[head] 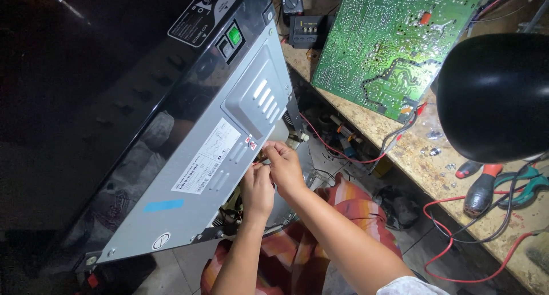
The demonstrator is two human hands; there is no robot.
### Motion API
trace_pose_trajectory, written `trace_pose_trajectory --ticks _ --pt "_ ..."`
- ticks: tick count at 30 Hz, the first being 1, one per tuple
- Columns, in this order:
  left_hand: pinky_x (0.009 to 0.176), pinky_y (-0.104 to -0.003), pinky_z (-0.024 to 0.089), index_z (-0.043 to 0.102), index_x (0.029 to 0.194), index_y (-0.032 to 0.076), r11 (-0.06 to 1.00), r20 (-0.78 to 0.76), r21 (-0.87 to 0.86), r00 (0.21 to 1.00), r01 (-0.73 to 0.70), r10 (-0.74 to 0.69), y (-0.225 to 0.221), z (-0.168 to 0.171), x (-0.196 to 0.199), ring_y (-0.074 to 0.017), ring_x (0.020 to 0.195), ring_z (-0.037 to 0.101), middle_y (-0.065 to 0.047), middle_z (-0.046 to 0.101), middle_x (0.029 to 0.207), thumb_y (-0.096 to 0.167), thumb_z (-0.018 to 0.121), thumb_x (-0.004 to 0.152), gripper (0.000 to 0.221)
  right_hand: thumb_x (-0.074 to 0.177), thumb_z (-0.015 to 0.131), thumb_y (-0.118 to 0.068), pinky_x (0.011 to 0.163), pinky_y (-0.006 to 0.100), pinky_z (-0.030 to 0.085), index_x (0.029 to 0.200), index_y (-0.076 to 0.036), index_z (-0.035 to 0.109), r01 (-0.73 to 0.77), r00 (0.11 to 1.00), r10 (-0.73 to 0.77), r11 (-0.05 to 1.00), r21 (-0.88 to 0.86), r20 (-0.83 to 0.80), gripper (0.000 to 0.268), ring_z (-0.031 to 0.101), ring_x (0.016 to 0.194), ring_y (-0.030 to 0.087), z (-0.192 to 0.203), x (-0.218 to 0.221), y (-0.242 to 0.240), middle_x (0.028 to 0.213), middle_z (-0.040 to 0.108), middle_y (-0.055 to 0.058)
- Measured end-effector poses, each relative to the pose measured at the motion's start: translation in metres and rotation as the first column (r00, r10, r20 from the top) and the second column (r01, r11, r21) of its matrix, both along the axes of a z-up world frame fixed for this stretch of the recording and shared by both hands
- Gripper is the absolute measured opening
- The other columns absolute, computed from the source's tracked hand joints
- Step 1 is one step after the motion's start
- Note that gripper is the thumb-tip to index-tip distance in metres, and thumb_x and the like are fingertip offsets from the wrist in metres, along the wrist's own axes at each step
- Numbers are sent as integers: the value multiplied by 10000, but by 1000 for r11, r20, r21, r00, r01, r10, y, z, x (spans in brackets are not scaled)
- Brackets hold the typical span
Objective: Inspecting and repairing the internal components of an electronic appliance by removing screws and checking wiring.
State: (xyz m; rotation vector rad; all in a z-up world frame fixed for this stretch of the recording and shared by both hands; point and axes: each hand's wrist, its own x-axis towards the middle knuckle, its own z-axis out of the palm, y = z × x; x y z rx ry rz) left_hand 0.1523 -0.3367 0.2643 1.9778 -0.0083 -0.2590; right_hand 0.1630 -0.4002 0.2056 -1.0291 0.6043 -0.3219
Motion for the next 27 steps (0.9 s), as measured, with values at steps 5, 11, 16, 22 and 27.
trace_pose_trajectory --ticks 5,11,16,22,27 --pt "666 -336 502 493 521 78 1000 3 5 1000 -3 3 -3 20 -3 -227 575 582 -127 502 465 211 518 832 340 896 661 -143 834 291 487 950 -30 805 -32 999 32 999 -35 0 191 533 907 110 -5 1 1 894 640 72" --pt "688 -361 509 509 530 54 1000 -4 22 1000 6 -6 0 7 0 -265 597 595 -171 512 471 205 513 842 346 878 679 -123 780 271 471 956 -26 810 -31 999 31 999 -11 -16 180 518 866 92 -7 4 2 840 632 40" --pt "689 -367 514 497 537 74 998 -19 58 1000 2 -1 4 0 3 -261 617 635 -130 549 456 259 520 873 384 870 670 -114 705 241 453 978 -31 811 -18 999 20 999 47 -51 196 527 781 90 -2 6 0 769 659 31" --pt "712 -367 523 509 559 79 998 -29 70 1000 2 0 5 4 0 -268 644 652 -130 559 461 277 525 884 381 877 696 -125 678 234 471 972 -40 815 -26 998 30 997 67 -51 174 544 744 85 -13 11 -4 741 686 32" --pt "719 -364 533 497 561 85 997 -19 78 1000 12 -10 6 -2 1 -266 625 650 -117 566 455 276 525 895 385 928 664 -154 800 292 501 946 -21 802 -59 998 59 995 77 4 193 587 786 119 -25 14 -8 776 686 46"
